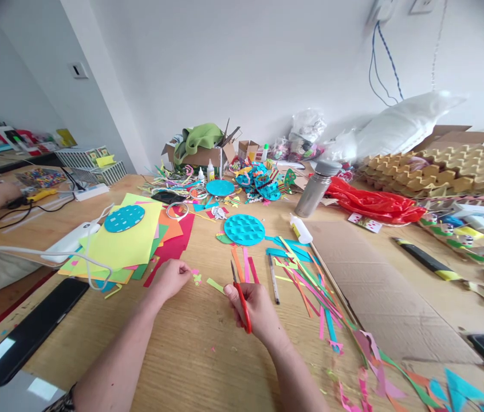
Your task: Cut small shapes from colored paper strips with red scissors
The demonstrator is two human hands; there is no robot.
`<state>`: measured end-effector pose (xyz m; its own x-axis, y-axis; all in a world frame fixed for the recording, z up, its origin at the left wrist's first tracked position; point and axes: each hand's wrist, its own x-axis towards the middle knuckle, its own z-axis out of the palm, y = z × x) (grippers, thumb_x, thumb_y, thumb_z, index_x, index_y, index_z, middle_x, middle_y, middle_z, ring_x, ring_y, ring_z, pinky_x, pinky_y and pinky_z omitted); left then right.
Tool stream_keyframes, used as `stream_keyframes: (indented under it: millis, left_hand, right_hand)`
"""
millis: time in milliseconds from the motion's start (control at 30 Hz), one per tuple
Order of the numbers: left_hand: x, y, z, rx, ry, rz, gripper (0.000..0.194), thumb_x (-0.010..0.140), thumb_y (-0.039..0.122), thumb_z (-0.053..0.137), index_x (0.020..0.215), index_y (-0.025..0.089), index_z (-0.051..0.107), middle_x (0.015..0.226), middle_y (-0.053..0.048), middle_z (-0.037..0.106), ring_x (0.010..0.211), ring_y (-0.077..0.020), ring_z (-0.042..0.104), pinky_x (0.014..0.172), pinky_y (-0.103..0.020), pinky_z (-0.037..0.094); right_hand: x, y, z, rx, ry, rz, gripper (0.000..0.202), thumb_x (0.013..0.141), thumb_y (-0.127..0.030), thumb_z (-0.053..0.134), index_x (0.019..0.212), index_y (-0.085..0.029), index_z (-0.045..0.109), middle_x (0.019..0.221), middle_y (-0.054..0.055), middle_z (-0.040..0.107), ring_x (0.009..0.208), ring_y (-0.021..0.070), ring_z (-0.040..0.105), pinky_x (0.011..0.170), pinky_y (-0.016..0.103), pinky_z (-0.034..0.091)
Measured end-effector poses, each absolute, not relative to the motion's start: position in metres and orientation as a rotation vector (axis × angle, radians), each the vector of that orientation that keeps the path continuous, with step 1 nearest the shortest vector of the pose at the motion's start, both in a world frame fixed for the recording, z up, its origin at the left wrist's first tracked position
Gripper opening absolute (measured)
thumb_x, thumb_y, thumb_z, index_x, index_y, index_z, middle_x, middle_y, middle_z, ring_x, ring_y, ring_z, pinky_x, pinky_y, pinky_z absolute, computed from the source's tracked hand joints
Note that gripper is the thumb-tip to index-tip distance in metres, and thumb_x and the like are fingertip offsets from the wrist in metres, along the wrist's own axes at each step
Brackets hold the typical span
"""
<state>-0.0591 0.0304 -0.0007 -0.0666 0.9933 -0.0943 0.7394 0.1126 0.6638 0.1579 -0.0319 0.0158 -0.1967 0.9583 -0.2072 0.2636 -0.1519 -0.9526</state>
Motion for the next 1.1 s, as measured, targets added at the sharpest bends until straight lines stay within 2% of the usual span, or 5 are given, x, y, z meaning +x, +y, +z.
stream_keyframes:
  millis: [133,233,400,667,1100]
  left_hand:
    - [-0.061,0.030,0.001,1.717,1.961,0.665,0.014,0.068,0.021,0.065,0.054,0.019,0.064,0.061,-0.007,0.064,0.057,-0.0176,0.053,0.058,-0.027,0.031]
    - [-0.055,0.028,0.002,1.846,1.949,0.715,0.008,0.072,0.018,0.061,0.067,0.018,0.068,0.066,-0.006,0.064,0.062,-0.0187,0.055,0.061,-0.028,0.034]
    - [-0.027,0.011,0.000,2.343,1.405,0.717,0.019,0.079,0.013,0.057,0.093,0.019,0.068,0.092,-0.007,0.061,0.095,-0.0209,0.051,0.083,-0.032,0.040]
    - [0.000,-0.001,-0.011,2.387,1.305,0.575,0.011,0.080,0.016,0.060,0.090,0.019,0.060,0.100,-0.005,0.054,0.101,-0.0216,0.043,0.089,-0.035,0.038]
    - [-0.001,0.003,-0.012,2.402,1.290,0.525,0.009,0.080,0.010,0.055,0.081,0.018,0.054,0.092,-0.005,0.055,0.098,-0.0219,0.043,0.086,-0.036,0.037]
  right_hand:
    - [0.159,-0.030,0.011,-1.488,-1.415,1.307,0.049,0.076,-0.063,0.056,0.057,-0.018,0.049,0.041,-0.001,0.050,0.034,0.0103,0.044,0.036,0.021,0.030]
    - [0.161,-0.028,0.010,-1.539,-1.337,1.144,0.049,0.074,-0.063,0.058,0.059,-0.018,0.049,0.045,0.000,0.051,0.040,0.0122,0.049,0.040,0.022,0.035]
    - [0.162,-0.028,0.012,-1.556,-1.263,0.996,0.050,0.074,-0.065,0.058,0.056,-0.019,0.048,0.048,0.001,0.051,0.044,0.0136,0.049,0.042,0.023,0.036]
    - [0.160,-0.030,0.014,-1.535,-1.311,0.911,0.051,0.075,-0.065,0.057,0.054,-0.019,0.048,0.046,0.001,0.049,0.043,0.0126,0.046,0.041,0.023,0.034]
    - [0.164,-0.029,0.011,-1.562,-1.354,0.825,0.052,0.077,-0.066,0.053,0.056,-0.019,0.046,0.048,0.000,0.049,0.045,0.0126,0.045,0.043,0.023,0.032]
